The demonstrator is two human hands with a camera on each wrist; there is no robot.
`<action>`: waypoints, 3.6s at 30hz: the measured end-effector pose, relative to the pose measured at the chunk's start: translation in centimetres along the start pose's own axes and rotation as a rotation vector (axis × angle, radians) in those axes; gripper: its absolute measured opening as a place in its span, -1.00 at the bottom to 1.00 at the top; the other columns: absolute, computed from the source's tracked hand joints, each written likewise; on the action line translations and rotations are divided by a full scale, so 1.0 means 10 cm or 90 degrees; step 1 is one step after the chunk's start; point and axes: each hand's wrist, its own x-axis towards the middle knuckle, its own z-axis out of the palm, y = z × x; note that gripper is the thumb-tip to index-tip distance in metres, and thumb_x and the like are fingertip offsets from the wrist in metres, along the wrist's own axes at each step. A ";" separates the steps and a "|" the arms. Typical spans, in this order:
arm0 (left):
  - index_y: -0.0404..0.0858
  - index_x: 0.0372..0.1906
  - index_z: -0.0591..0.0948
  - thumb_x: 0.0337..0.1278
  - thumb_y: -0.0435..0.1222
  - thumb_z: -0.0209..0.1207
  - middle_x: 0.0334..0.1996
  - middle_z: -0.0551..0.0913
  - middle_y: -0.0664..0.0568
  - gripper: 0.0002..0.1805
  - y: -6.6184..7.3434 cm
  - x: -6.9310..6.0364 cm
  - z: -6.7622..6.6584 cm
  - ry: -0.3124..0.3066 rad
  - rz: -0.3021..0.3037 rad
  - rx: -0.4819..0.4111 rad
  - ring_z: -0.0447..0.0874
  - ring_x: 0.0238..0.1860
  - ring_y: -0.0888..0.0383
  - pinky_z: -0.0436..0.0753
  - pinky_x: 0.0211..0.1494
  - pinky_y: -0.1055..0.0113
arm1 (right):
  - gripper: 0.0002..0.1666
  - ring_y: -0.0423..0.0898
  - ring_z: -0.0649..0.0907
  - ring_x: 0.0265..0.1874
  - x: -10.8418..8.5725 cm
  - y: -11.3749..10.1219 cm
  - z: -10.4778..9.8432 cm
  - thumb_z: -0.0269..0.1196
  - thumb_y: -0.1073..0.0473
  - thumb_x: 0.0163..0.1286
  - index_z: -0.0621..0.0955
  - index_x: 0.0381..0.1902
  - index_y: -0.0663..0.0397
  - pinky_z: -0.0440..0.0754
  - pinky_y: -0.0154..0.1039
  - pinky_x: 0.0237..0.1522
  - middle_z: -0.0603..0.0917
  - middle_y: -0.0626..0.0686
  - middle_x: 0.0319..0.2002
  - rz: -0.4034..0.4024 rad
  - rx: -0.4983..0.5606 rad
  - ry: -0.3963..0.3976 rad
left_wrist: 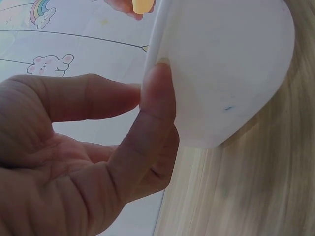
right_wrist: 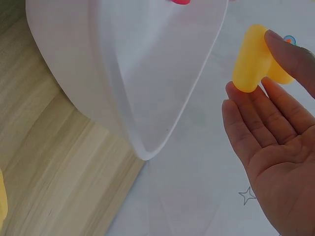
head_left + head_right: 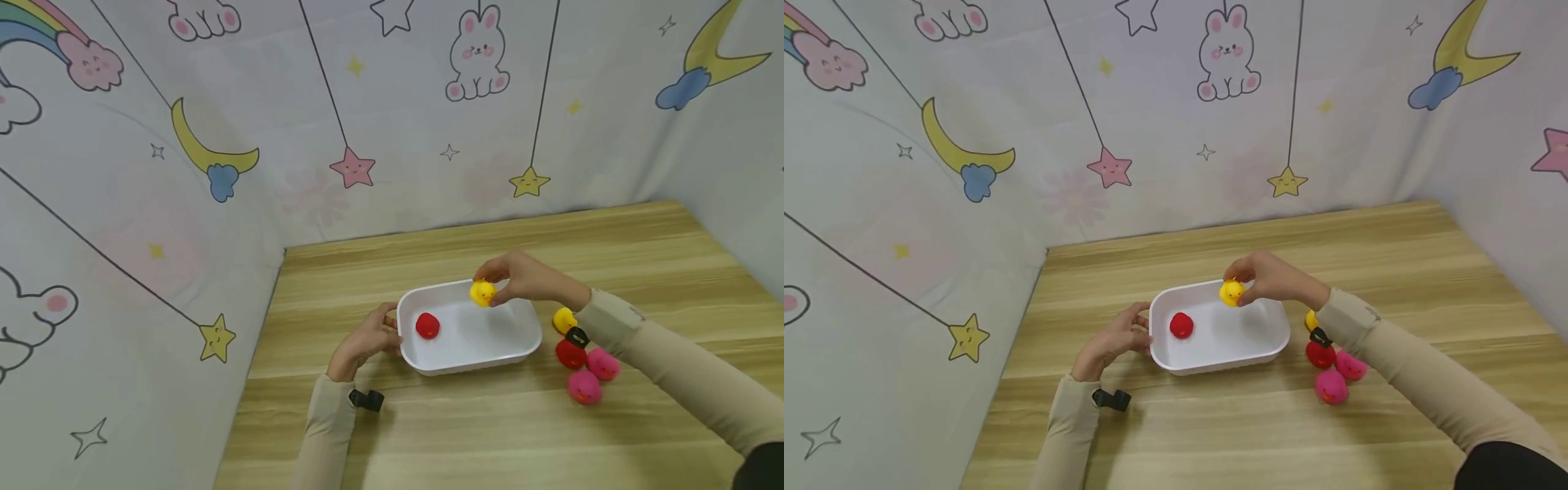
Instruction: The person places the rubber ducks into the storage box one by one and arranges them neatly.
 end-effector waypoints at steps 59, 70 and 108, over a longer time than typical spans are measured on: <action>-0.54 0.46 0.15 -0.01 -0.74 0.11 -0.20 0.37 -0.19 -0.16 0.01 0.00 0.06 0.009 0.005 -0.015 0.54 -0.50 0.08 0.83 -0.28 0.09 | -0.63 0.02 0.63 -0.09 0.45 0.12 0.46 0.46 0.33 0.18 0.70 -0.03 0.14 0.73 -0.07 0.04 0.70 -0.03 -0.11 0.054 -0.113 -0.179; -0.53 0.46 0.15 -0.01 -0.74 0.10 -0.20 0.37 -0.21 -0.17 -0.01 0.00 0.03 0.011 0.007 -0.012 0.54 -0.50 0.09 0.83 -0.33 0.17 | -0.61 0.01 0.62 -0.08 0.49 0.12 0.49 0.46 0.32 0.21 0.67 0.02 0.17 0.70 -0.02 0.08 0.68 -0.02 -0.10 0.036 -0.157 -0.179; -0.56 0.45 0.15 -0.01 -0.71 0.09 -0.17 0.38 -0.30 -0.19 -0.03 -0.02 -0.03 -0.009 0.037 0.014 0.55 -0.46 0.07 0.82 -0.32 0.19 | -0.36 0.19 0.61 0.14 0.14 0.11 0.24 0.45 0.32 0.23 0.55 0.25 0.36 0.62 0.14 0.22 0.63 0.25 0.18 0.019 -0.177 -0.121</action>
